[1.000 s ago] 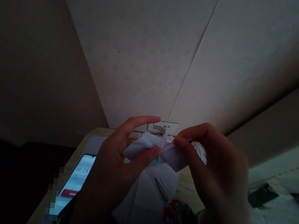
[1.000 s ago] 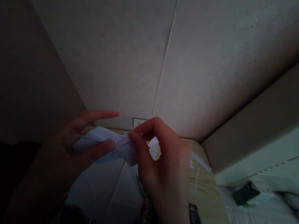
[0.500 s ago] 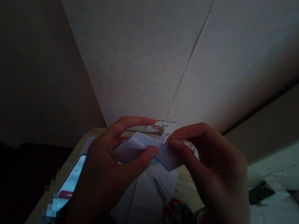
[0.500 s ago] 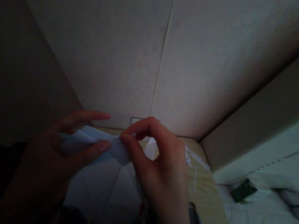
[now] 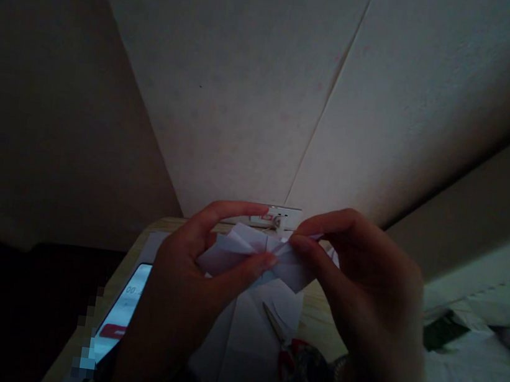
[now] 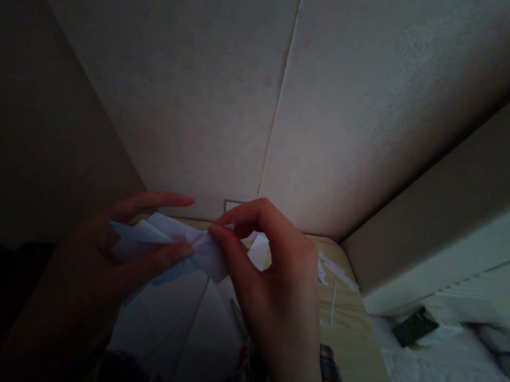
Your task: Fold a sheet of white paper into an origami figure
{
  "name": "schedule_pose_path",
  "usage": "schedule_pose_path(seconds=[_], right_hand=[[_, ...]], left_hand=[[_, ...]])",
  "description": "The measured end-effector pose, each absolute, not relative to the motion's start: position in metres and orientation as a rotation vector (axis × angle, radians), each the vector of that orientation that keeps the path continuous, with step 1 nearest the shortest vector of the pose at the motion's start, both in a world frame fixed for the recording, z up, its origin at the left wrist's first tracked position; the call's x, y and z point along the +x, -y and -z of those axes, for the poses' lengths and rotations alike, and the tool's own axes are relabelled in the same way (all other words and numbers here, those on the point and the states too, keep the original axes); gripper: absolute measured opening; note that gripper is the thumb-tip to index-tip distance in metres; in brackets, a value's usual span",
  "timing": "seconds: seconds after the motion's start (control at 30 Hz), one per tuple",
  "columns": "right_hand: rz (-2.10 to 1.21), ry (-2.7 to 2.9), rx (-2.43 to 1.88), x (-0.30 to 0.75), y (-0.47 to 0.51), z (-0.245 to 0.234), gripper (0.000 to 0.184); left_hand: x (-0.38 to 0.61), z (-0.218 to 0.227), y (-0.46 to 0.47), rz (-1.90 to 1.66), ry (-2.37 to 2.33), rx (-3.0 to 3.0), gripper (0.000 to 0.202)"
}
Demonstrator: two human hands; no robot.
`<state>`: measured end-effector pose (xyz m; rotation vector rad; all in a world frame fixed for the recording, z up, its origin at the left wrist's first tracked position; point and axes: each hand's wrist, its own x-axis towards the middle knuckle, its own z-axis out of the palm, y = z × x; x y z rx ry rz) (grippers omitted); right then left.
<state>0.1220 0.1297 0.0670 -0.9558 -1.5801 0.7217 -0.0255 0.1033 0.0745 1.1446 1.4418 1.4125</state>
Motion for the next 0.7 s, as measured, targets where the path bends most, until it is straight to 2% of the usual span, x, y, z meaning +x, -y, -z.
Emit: schedule_pose_path(seconds=[0.2, 0.33, 0.53, 0.7], right_hand=[[-0.730, 1.575, -0.933, 0.1223, -0.1308, -0.0659, 0.011], [-0.785, 1.515, -0.897, 0.1234, -0.1338, -0.0662, 0.019], [-0.908, 1.678, -0.953, 0.1245, -0.1361, -0.0676, 0.007], [-0.954, 1.610, -0.978, 0.1222, -0.1360, -0.0669, 0.011]], left_hand=[[-0.0203, -0.0707, -0.1036, -1.518, -1.382, 1.061, 0.026], [-0.0181, -0.0732, -0.1025, -1.522, -1.360, 1.015, 0.025], [-0.0197, -0.0745, -0.1019, -1.507, -1.347, 1.090, 0.025], [-0.0203, -0.0725, -0.1015, -1.525, -1.394, 1.191, 0.022]])
